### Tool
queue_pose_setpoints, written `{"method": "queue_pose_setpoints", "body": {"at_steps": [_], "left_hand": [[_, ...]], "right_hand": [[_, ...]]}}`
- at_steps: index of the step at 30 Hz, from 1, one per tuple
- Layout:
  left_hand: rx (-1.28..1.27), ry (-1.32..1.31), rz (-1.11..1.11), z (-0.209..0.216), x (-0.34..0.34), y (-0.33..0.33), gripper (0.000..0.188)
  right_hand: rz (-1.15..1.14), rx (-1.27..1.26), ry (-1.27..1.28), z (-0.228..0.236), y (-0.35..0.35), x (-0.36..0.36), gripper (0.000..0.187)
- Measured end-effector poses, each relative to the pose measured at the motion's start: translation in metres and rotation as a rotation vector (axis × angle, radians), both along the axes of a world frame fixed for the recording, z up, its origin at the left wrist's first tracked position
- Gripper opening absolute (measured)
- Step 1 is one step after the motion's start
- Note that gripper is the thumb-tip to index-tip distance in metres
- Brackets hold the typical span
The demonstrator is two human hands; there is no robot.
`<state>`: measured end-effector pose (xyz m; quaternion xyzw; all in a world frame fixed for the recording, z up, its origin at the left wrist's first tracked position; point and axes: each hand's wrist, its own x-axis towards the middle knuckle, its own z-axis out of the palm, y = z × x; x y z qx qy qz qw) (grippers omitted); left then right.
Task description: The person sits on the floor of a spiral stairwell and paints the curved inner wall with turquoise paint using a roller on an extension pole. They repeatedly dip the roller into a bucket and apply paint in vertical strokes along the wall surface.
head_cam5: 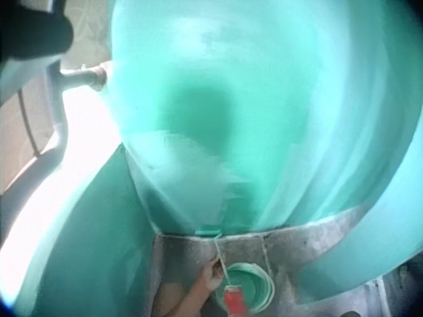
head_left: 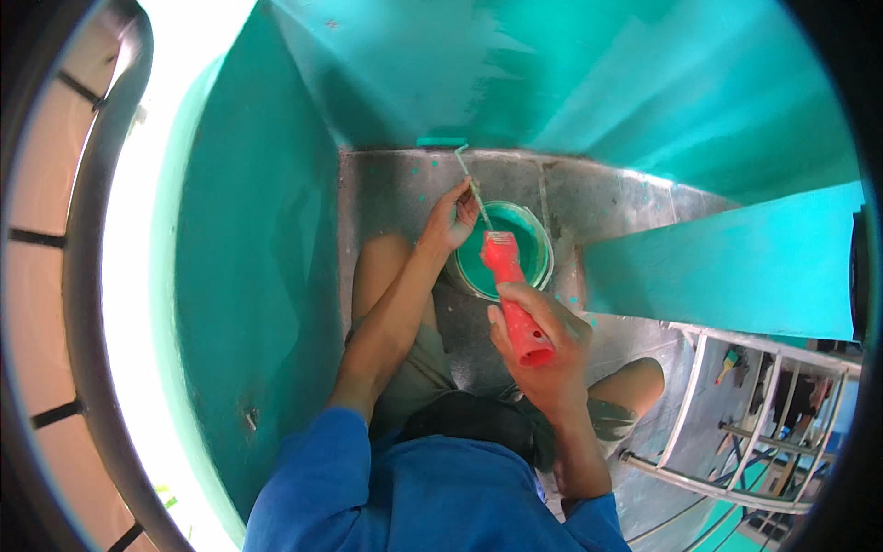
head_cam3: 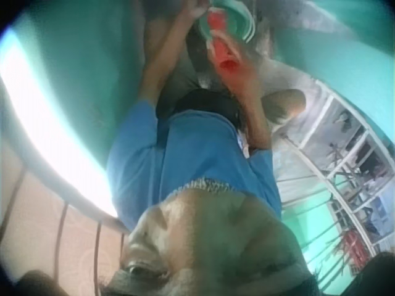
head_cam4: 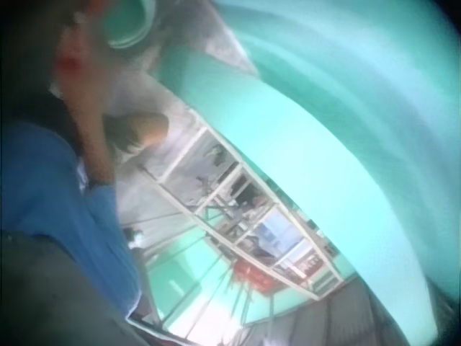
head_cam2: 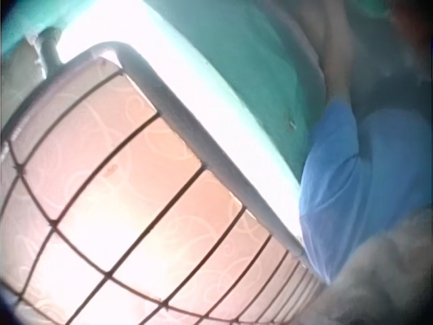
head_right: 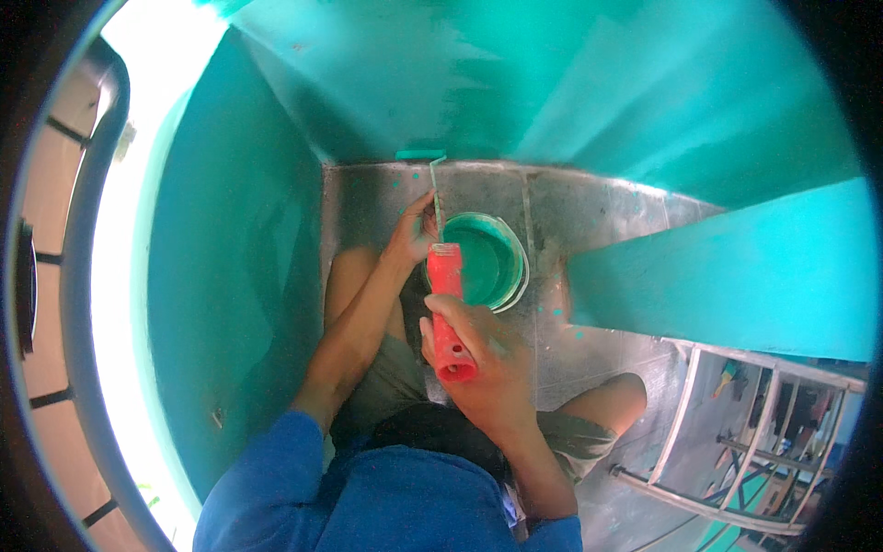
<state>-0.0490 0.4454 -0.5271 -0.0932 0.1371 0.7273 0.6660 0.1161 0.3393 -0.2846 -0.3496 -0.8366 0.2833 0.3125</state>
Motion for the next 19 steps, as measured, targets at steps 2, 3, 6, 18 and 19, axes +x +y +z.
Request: {"method": "queue_pose_setpoints", "body": {"at_steps": [2, 3, 6, 18, 19], "left_hand": [[-0.007, -0.005, -0.029, -0.006, -0.004, -0.002, 0.008], [-0.008, -0.009, -0.042, -0.005, -0.005, -0.003, 0.008], [-0.041, 0.084, -0.012, 0.001, 0.000, -0.009, 0.008], [0.175, -0.015, -0.051, 0.021, 0.003, 0.003, 0.010], [0.272, -0.016, -0.099, 0.032, 0.003, 0.002, 0.011]], "right_hand": [[0.001, -0.033, 0.052, -0.004, 0.001, 0.001, 0.031], [0.002, -0.046, 0.077, -0.006, 0.001, 0.003, 0.031], [0.020, -0.060, 0.039, -0.018, -0.002, 0.015, 0.033], [0.010, 0.174, 0.086, 0.006, -0.006, 0.024, 0.039], [0.011, 0.169, 0.075, 0.005, -0.008, 0.023, 0.039]]}}
